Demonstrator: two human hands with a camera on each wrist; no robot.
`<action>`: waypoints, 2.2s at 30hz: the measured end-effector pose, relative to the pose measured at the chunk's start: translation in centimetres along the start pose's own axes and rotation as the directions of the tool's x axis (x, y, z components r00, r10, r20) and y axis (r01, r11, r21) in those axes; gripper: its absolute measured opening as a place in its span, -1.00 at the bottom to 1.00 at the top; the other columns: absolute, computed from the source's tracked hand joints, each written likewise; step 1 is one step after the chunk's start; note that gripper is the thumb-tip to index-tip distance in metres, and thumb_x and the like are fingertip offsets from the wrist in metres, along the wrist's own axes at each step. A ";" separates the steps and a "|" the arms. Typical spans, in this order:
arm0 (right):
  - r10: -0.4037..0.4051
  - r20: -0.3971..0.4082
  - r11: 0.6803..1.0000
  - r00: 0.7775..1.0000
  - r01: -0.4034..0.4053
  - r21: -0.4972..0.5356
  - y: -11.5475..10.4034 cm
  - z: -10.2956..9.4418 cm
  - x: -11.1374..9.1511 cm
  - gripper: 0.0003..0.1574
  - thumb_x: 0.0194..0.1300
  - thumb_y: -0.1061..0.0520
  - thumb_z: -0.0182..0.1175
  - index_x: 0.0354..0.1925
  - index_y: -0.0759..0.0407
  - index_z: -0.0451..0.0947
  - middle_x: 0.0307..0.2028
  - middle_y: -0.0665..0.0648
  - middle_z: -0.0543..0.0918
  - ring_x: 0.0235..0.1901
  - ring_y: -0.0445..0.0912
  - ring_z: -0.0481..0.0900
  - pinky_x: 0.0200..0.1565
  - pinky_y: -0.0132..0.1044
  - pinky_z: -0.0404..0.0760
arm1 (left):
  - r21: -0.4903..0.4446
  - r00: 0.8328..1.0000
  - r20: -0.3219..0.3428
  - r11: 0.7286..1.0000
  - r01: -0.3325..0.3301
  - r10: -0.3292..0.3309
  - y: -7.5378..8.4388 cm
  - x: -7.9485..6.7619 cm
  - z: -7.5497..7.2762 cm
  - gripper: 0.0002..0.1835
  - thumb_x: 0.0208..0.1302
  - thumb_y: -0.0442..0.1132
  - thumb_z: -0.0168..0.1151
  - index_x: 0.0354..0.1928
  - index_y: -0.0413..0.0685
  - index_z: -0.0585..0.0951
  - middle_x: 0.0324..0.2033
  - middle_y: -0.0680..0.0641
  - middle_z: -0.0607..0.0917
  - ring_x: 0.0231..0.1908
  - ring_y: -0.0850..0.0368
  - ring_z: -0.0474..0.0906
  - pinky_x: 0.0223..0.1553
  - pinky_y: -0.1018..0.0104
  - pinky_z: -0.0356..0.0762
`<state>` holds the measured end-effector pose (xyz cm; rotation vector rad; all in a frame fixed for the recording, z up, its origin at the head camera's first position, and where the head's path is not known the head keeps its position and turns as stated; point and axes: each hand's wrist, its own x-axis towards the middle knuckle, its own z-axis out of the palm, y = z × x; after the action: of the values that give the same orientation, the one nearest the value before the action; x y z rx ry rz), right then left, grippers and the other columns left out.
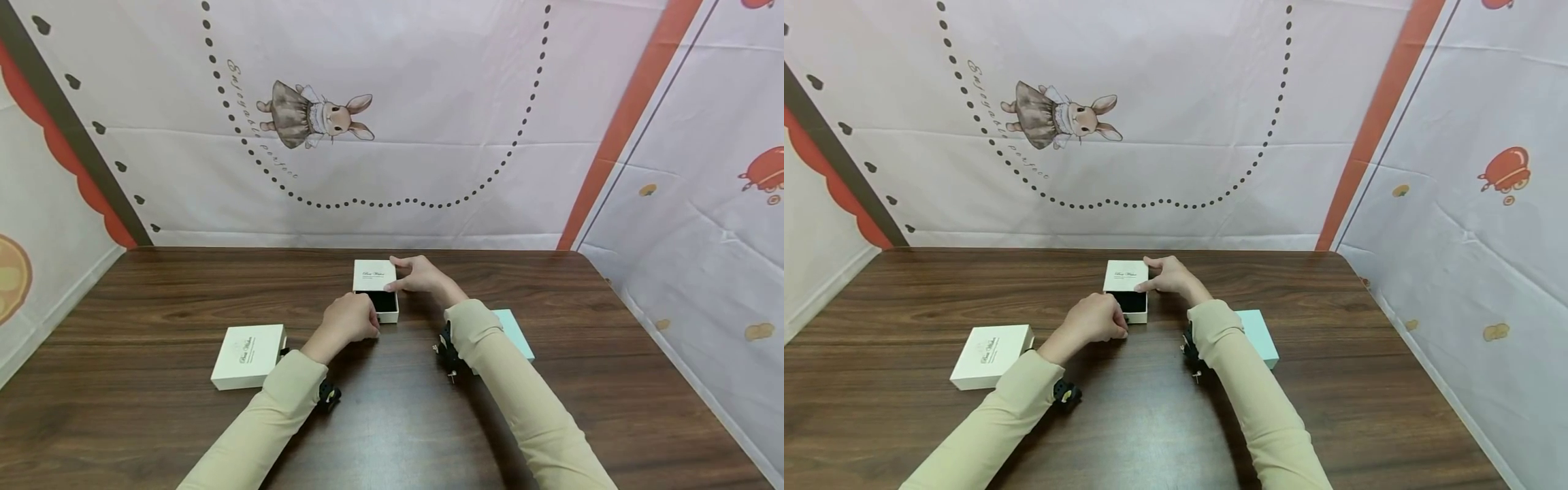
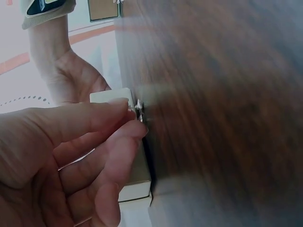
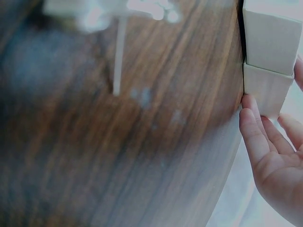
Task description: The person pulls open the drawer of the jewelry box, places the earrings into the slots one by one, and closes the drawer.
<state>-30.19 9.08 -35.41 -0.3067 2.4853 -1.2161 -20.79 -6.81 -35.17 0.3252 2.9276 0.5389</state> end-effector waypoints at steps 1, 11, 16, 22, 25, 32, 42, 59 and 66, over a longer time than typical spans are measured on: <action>0.002 -0.002 1.000 1.000 -0.002 0.002 0.0 0.0 0.0 -0.06 -0.03 0.09 0.39 0.30 -0.01 0.22 0.31 0.04 0.24 0.33 -0.10 0.08 0.23 -0.17 0.24 | 0.001 1.000 -0.002 1.000 -0.001 0.001 0.0 0.0 0.0 -0.84 -0.15 -0.16 0.43 -0.72 0.19 0.65 -0.57 0.17 0.65 -0.53 0.18 0.47 -0.55 0.29 0.40; -0.007 0.005 1.000 1.000 0.007 0.003 0.0 0.0 0.0 -0.06 -0.02 0.09 0.38 0.31 0.03 0.20 0.32 0.04 0.23 0.32 -0.11 0.10 0.21 -0.18 0.27 | -0.021 0.996 -0.043 0.997 -0.075 0.074 0.2 -0.7 -0.6 -0.82 -0.04 -0.27 0.25 -0.72 0.05 0.56 -0.71 0.13 0.51 -0.65 0.22 0.35 -0.62 0.39 0.25; -0.023 0.013 1.000 1.000 0.024 -0.013 0.0 0.0 0.0 -0.06 0.00 0.10 0.37 0.31 0.06 0.18 0.32 0.02 0.21 0.27 -0.13 0.13 0.23 -0.18 0.23 | -0.083 0.995 -0.024 0.992 -0.097 0.095 0.2 -0.8 -1.0 -0.84 0.03 -0.27 0.21 -0.65 -0.01 0.52 -0.70 0.11 0.50 -0.66 0.23 0.35 -0.59 0.41 0.25; -0.043 0.010 0.999 0.999 0.043 -0.017 -0.1 0.0 -0.1 -0.08 0.00 0.11 0.36 0.30 0.10 0.21 0.31 -0.01 0.23 0.30 -0.15 0.08 0.23 -0.23 0.18 | -0.198 0.996 -0.028 0.976 -0.090 0.086 -0.1 -0.7 -1.0 -0.90 0.02 -0.29 0.16 -0.60 -0.01 0.50 -0.76 0.11 0.58 -0.68 0.29 0.49 -0.54 0.42 0.31; -0.051 0.007 0.998 0.999 0.051 -0.023 0.0 0.0 -0.1 -0.09 0.00 0.12 0.36 0.30 0.12 0.21 0.31 -0.01 0.24 0.22 -0.14 0.16 0.14 -0.28 0.23 | -0.227 0.994 -0.059 0.968 -0.103 0.092 -0.2 -0.6 -1.1 -0.92 -0.02 -0.29 0.16 -0.59 0.01 0.54 -0.78 0.12 0.58 -0.69 0.30 0.50 -0.52 0.42 0.33; -0.048 0.005 0.999 0.999 0.048 -0.013 0.0 0.0 -0.1 -0.09 -0.01 0.11 0.37 0.29 0.12 0.21 0.30 -0.03 0.25 0.28 -0.19 0.10 0.21 -0.26 0.21 | -0.264 0.991 -0.106 0.958 -0.113 0.087 -0.6 -0.5 -1.5 -0.92 0.02 -0.26 0.23 -0.55 0.01 0.66 -0.76 0.11 0.58 -0.68 0.28 0.46 -0.51 0.41 0.34; -0.042 0.009 0.999 0.999 0.042 -0.016 0.1 0.0 0.0 -0.08 -0.01 0.09 0.37 0.30 0.09 0.21 0.30 -0.03 0.25 0.34 -0.11 0.05 0.25 -0.17 0.20 | -0.265 0.976 -0.208 0.957 -0.120 0.065 -0.9 -0.1 -1.5 -0.88 -0.07 -0.19 0.39 -0.42 -0.01 0.73 -0.52 0.08 0.72 -0.47 0.25 0.52 -0.35 0.32 0.42; -0.026 0.017 0.999 1.000 0.025 0.032 0.3 0.0 0.0 -0.05 -0.02 0.08 0.38 0.31 0.06 0.20 0.31 -0.04 0.24 0.33 -0.11 0.07 0.22 -0.17 0.25 | -0.339 0.978 -0.206 0.936 -0.096 0.025 -1.3 0.4 -1.2 -0.89 0.01 -0.11 0.35 -0.42 0.07 0.73 -0.70 0.10 0.66 -0.71 0.33 0.51 -0.49 0.39 0.40; -0.041 0.013 0.999 0.999 0.041 0.016 0.3 0.0 0.1 -0.08 -0.01 0.09 0.37 0.30 0.07 0.21 0.30 -0.02 0.25 0.31 -0.12 0.12 0.20 -0.19 0.28 | -0.353 0.979 -0.204 0.931 -0.088 0.015 -1.6 0.6 -1.3 -0.86 -0.03 -0.16 0.38 -0.38 0.00 0.74 -0.69 0.08 0.67 -0.67 0.33 0.51 -0.50 0.41 0.40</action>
<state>-30.29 9.19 -35.69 -0.3618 2.4683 -1.2454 -21.89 -8.55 -34.56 0.3166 2.9243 1.1602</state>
